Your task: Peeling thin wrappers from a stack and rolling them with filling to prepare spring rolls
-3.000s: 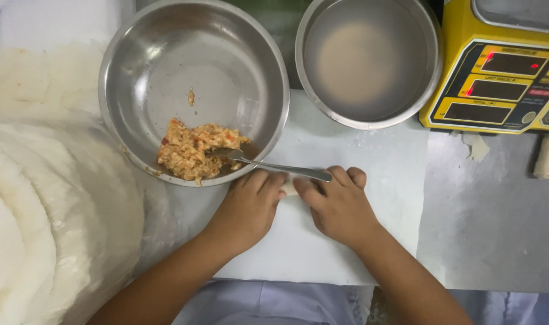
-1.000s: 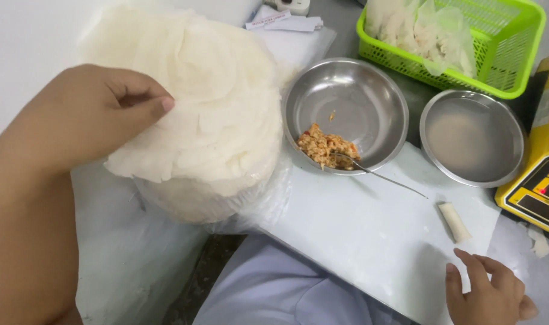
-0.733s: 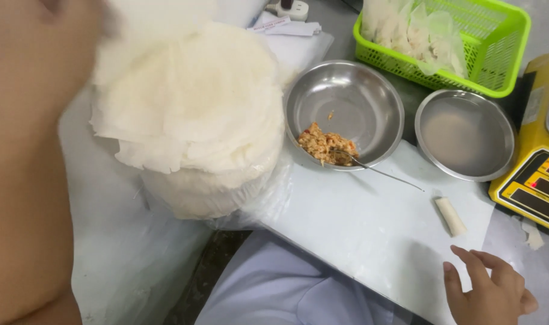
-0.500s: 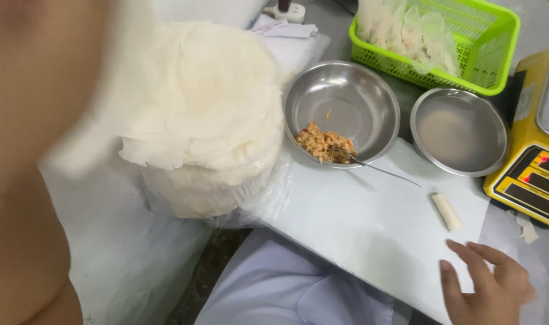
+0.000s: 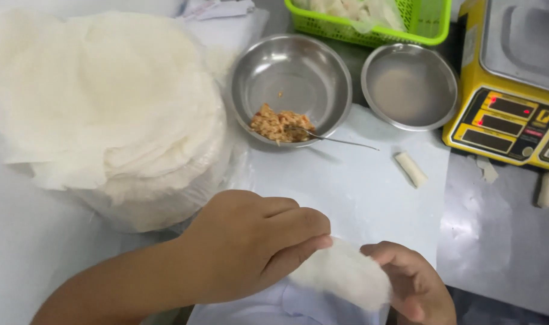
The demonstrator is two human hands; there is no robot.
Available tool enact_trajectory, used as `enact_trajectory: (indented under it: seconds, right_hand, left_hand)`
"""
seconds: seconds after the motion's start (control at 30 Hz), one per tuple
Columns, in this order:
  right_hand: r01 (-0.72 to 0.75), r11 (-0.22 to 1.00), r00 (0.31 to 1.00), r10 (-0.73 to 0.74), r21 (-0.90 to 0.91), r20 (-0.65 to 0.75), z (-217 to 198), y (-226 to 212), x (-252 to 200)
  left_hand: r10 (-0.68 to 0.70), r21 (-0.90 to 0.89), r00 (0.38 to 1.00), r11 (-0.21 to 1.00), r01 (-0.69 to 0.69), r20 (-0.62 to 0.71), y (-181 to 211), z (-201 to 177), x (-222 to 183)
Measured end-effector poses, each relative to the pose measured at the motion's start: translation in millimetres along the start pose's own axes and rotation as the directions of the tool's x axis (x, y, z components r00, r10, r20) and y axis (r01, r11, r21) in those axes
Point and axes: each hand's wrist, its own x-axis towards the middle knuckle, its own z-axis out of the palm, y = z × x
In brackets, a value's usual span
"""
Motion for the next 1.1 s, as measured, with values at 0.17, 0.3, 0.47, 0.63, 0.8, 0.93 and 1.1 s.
enact_trajectory:
  seconds: [0.17, 0.3, 0.47, 0.63, 0.8, 0.93, 1.1]
  right_hand:
    - [-0.082, 0.74, 0.995, 0.019, -0.667, -0.102, 20.1, 0.0, 23.9]
    - [0.071, 0.631, 0.981, -0.185, -0.773, -0.06, 17.2, -9.4, 10.5]
    - [-0.218, 0.556, 0.872, -0.258, -0.802, -0.416, 3.1, -11.6, -29.7]
    - [-0.653, 0.413, 0.687, -0.031, -0.635, -0.726, -49.8, -3.6, 24.8]
    - [-0.474, 0.111, 0.823, -0.297, -0.873, -0.485, -90.5, 40.4, 58.6]
    - [-0.272, -0.262, 0.952, -0.211, -0.926, -0.22, -85.8, 59.8, 9.8]
    - [0.102, -0.431, 0.981, -0.108, -0.897, 0.163, -71.8, 93.8, -17.8]
  left_hand:
    - [0.015, -0.106, 0.998, 0.994, -0.009, 0.054, -10.5, 31.4, 4.4]
    - [-0.147, -0.103, 0.958, 0.979, 0.177, 0.247, -27.9, 40.5, 3.6]
    - [-0.219, -0.329, 0.913, 0.883, 0.336, 0.344, -42.7, 50.3, 1.8]
    - [-0.408, -0.156, 0.799, 0.842, 0.516, 0.442, -95.6, 102.9, 33.4]
    - [-0.413, 0.219, 0.881, 0.904, 0.367, 0.231, -138.2, 170.1, 17.7]
    - [-0.232, 0.053, 0.927, 0.972, 0.227, 0.295, -104.8, 172.4, -40.7]
    - [0.24, 0.188, 0.944, 0.94, -0.283, 0.225, -102.0, 175.1, -76.9]
